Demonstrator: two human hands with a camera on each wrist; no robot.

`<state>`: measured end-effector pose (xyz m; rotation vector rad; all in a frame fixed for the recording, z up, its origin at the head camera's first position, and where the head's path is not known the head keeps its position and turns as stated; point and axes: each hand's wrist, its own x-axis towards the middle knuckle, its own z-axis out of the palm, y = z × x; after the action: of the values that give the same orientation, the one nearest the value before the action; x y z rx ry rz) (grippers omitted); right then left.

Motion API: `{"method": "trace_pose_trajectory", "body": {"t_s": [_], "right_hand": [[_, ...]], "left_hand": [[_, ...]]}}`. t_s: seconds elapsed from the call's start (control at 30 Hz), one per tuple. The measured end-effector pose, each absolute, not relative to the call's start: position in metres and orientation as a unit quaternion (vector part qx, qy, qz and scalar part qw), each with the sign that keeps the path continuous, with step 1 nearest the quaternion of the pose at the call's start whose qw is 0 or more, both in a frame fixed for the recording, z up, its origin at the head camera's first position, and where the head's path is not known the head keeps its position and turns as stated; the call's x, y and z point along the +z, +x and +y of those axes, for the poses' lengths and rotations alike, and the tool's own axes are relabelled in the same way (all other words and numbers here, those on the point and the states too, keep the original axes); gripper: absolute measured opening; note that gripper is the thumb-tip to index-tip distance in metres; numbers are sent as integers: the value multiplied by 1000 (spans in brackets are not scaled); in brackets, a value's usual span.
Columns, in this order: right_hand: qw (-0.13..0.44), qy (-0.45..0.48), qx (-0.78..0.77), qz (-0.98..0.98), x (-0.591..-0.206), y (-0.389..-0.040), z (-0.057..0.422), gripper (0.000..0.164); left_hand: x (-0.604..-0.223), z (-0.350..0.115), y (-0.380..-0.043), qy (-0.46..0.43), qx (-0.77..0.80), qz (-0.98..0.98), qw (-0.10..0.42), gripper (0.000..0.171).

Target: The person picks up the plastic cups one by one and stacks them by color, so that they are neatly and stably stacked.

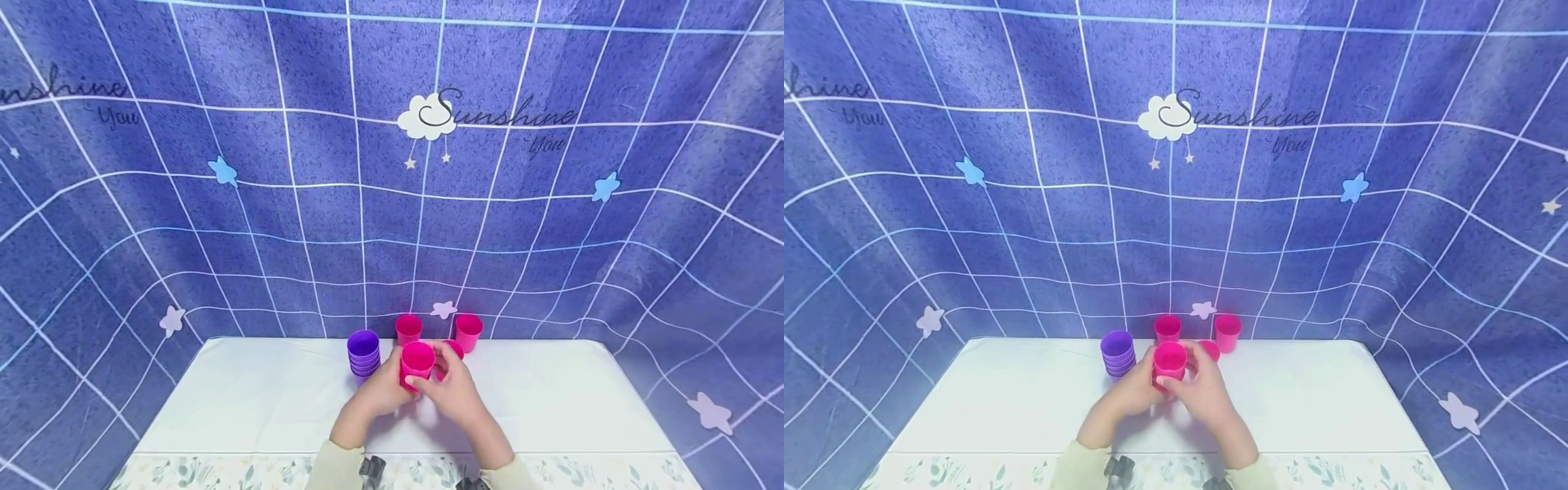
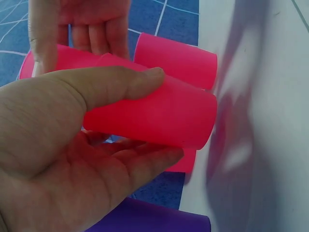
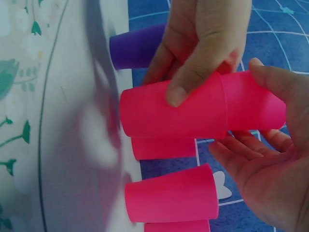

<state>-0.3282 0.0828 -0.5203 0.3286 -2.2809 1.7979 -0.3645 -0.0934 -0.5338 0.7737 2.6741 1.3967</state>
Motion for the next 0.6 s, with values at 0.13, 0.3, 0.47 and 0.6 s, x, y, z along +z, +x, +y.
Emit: {"method": "trace_pose_trajectory", "body": {"t_s": [0.13,0.3,0.47,0.6], "right_hand": [[111,118,597,-786,-524,-330,81,67],[110,130,580,-797,-526,-331,78,65],[92,135,584,-795,-530,-328,76,61],[81,142,567,-807,-533,-327,77,61]], "left_hand": [[-534,-95,-366,256,455,853,4,80],[-531,-99,-369,249,453,856,9,81],[-529,-104,-364,244,447,860,14,72],[-530,-105,-359,237,444,864,24,70]]}}
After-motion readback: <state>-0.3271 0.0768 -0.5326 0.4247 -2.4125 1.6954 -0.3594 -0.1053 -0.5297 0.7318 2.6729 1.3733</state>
